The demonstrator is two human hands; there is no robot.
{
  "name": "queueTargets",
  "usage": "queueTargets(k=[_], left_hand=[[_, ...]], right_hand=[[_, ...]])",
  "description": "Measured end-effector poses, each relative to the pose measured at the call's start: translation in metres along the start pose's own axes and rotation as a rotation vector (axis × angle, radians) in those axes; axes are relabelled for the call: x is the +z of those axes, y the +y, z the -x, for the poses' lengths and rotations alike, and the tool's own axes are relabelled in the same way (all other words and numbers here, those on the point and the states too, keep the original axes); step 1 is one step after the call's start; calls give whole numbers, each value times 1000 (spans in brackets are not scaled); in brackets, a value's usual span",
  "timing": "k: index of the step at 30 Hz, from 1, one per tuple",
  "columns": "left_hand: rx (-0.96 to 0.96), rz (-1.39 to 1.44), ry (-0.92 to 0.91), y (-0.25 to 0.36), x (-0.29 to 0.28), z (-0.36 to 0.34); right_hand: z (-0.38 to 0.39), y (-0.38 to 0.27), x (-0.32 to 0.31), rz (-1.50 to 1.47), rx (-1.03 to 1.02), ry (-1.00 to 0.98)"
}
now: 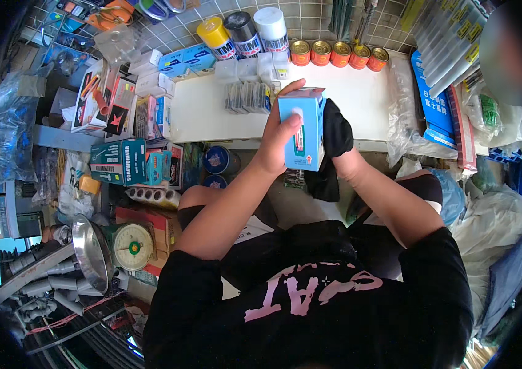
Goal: Inspecting and organizing small boxes and a cloth on a hardware store counter.
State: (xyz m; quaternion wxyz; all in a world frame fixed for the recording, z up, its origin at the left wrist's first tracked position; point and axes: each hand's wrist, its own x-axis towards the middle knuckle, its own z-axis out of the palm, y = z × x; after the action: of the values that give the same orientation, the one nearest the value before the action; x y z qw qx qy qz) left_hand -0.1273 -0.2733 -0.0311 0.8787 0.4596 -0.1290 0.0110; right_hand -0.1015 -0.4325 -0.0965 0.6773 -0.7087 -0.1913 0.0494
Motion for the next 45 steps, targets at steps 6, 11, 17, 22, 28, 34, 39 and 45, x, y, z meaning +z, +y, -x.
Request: queueTargets(k=[6,11,17,22,28,34,39,45], left_hand=[[13,-326,160,23,-16,-14],[-88,-220,179,26,-21,-15],[-58,-365,2,13,-9,-9],[-107,-400,-171,23,-10,-6],[37,-282,56,14,-10,-3],[-27,-94,137,20,-25,-10],[-132,-214,23,8,-24,-12],[-15,-480,10,-15,-7,-9]], right_hand=[[-13,-27,-18,-285,-30,-11],[-17,-47,-19,-274,3,-16],[-20,-40,-19,-437,-35,25],[-26,-52,-28,-776,80,-38],[-18,-37,-13,-893,189,-35],[6,-22,2,-915,466,-146],[-16,-37,-21,-1049,518,-20],[-34,-37,-43,-1046,349,107]])
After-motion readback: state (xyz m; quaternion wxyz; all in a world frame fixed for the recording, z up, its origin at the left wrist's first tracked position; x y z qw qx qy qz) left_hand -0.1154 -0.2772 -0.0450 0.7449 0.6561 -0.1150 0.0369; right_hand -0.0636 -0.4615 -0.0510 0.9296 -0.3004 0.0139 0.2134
